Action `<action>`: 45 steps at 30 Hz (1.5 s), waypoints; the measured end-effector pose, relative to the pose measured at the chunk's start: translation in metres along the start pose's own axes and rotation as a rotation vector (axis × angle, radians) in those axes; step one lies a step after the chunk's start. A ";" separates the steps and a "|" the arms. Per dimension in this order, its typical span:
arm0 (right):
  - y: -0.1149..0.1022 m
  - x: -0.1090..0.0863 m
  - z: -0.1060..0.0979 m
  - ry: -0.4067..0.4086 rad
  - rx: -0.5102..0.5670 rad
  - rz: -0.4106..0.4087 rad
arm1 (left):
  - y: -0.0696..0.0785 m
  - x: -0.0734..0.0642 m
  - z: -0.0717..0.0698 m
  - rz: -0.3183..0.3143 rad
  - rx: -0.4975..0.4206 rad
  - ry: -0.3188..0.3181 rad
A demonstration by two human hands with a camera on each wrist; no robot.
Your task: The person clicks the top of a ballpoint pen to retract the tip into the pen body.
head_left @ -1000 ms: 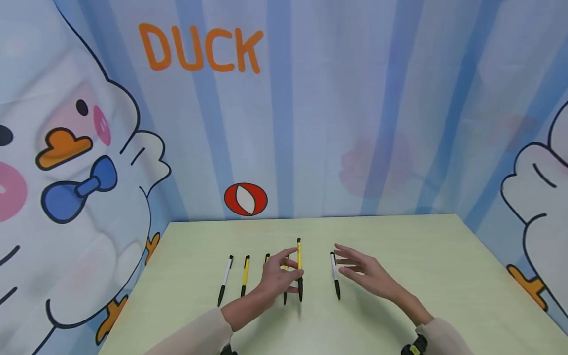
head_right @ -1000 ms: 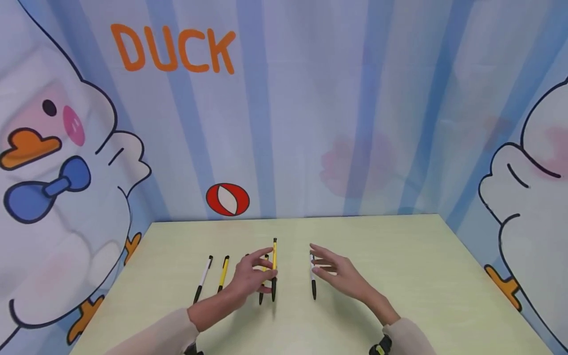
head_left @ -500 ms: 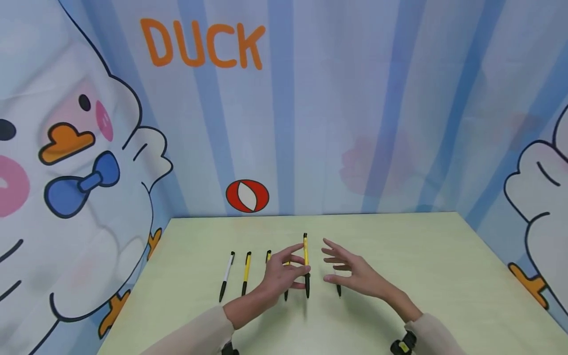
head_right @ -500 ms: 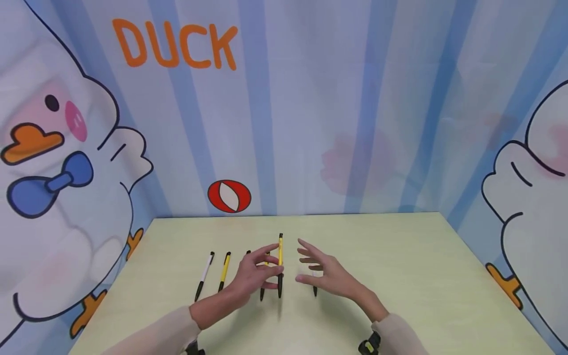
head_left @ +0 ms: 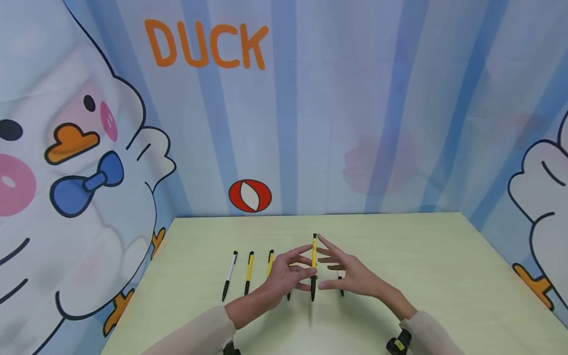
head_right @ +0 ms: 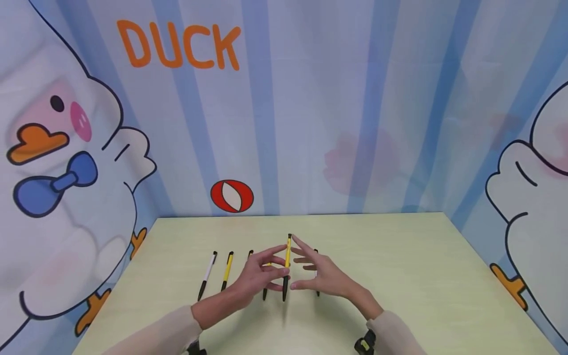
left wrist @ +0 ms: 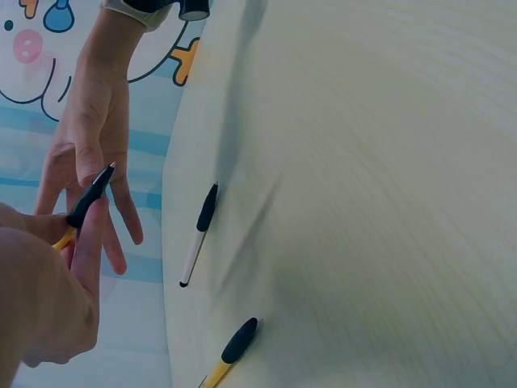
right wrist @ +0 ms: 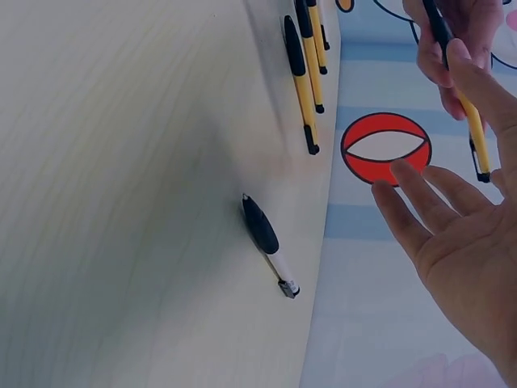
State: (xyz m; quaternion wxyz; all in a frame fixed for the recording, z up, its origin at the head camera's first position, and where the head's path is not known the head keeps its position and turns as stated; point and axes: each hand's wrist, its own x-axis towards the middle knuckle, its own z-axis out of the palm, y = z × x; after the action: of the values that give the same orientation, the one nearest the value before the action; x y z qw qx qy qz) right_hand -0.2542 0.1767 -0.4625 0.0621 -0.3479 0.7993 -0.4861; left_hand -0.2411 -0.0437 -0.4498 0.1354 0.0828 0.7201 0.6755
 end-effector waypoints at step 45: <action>0.004 0.013 -0.016 -0.012 -0.075 0.048 | 0.013 0.012 -0.016 -0.022 -0.008 -0.044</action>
State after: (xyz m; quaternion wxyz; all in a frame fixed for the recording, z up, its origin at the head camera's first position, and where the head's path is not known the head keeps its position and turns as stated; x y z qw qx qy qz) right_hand -0.2733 0.1812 -0.4543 0.0653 -0.3335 0.8246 -0.4522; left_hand -0.2583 -0.0548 -0.4371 0.1590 0.0891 0.7151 0.6749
